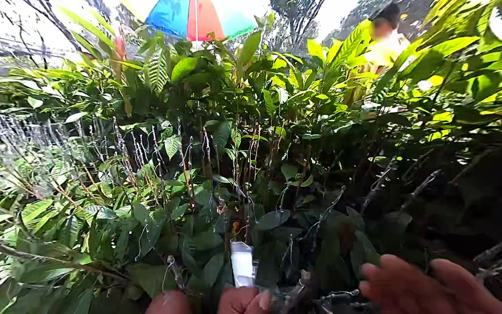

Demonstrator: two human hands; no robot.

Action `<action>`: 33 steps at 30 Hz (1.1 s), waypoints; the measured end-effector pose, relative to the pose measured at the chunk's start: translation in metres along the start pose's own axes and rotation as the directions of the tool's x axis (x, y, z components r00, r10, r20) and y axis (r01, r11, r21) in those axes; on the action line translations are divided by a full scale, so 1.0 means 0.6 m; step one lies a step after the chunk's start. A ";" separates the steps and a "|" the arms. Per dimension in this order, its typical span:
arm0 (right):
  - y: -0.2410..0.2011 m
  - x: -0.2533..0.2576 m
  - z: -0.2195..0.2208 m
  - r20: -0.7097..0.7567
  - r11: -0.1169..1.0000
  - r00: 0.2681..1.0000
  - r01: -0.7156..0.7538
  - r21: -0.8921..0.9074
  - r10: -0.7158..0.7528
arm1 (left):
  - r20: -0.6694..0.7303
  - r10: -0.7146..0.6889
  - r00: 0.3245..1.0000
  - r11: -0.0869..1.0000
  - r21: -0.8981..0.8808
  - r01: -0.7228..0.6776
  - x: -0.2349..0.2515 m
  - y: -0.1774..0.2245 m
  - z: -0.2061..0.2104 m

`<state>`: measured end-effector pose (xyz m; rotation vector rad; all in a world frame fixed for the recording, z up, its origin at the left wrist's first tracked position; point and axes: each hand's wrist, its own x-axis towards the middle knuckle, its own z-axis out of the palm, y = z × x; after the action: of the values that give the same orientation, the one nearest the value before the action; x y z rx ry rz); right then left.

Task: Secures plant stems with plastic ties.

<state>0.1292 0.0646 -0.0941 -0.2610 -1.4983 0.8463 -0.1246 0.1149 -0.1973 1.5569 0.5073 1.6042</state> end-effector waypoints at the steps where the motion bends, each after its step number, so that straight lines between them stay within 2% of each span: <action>1: 0.014 -0.006 0.034 0.055 0.998 0.997 -0.059 0.038 0.057 | 0.002 0.000 1.000 0.999 0.046 0.000 0.002 -0.016 0.001; 4: 0.092 -0.034 0.088 0.038 0.967 0.968 -0.248 0.053 0.247 | 0.130 -0.005 0.991 0.989 0.147 -0.014 0.005 -0.046 -0.024; 7: 0.156 -0.049 0.100 -0.060 0.914 0.920 -0.391 -0.104 0.387 | 0.256 0.003 0.967 0.988 0.146 -0.042 0.006 -0.052 -0.049; 12: 0.188 -0.043 0.106 -0.122 0.813 0.878 -0.476 -0.334 0.463 | 0.416 -0.012 0.909 0.992 0.118 -0.041 0.004 -0.051 -0.053; 14: 0.198 -0.038 0.108 -0.148 0.786 0.848 -0.527 -0.322 0.508 | 0.456 -0.027 0.890 0.993 0.117 -0.030 0.000 -0.051 -0.048; 16: 0.213 -0.039 0.110 -0.164 0.831 0.858 -0.512 -0.216 0.486 | 0.479 -0.014 0.878 0.995 0.098 -0.037 0.000 -0.053 -0.045; 18: 0.225 -0.044 0.109 -0.125 0.898 0.897 -0.434 -0.067 0.424 | 0.462 0.036 0.886 0.998 -0.059 -0.010 0.001 -0.064 -0.045; 20: 0.230 -0.047 0.104 -0.067 0.938 0.939 -0.330 0.103 0.337 | 0.336 0.034 0.941 0.920 -0.377 0.102 -0.004 -0.076 -0.042; 22: 0.213 -0.036 0.098 -0.060 0.931 0.963 -0.235 0.280 0.261 | 0.223 -0.079 0.972 0.717 -0.665 0.211 0.000 -0.067 -0.045; 23: 0.193 -0.027 0.091 -0.091 0.912 0.963 -0.205 0.356 0.252 | 0.180 -0.162 0.970 0.631 -0.737 0.242 0.005 -0.057 -0.053; 24: 0.169 -0.016 0.078 -0.137 0.897 0.957 -0.182 0.403 0.255 | 0.112 -0.258 0.960 0.604 -0.757 0.250 0.012 -0.046 -0.061; 25: 0.146 -0.004 0.060 -0.203 0.890 0.943 -0.157 0.427 0.264 | 0.004 -0.340 0.940 0.649 -0.722 0.238 0.021 -0.034 -0.066; 26: 0.124 0.005 0.039 -0.283 0.891 0.919 -0.132 0.435 0.274 | -0.118 -0.356 0.927 0.746 -0.633 0.207 0.031 -0.026 -0.068; 28: 0.096 0.017 -0.003 -0.442 0.897 0.858 -0.046 0.439 0.260 | -0.263 -0.248 0.932 0.923 -0.357 0.145 0.051 -0.020 -0.064; 31: 0.082 0.031 -0.042 -0.578 0.910 0.790 0.065 0.410 0.205 | -0.214 -0.097 0.972 0.993 0.048 0.110 0.086 -0.034 -0.023; 33: 0.085 0.032 -0.052 -0.614 0.928 0.768 0.073 0.364 0.181 | -0.051 -0.043 0.998 0.966 0.252 0.055 0.125 -0.063 0.017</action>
<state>0.1386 0.1228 -0.1155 -0.2773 -0.6690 0.9461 -0.0962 0.1926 -0.1779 1.6835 0.7959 1.5873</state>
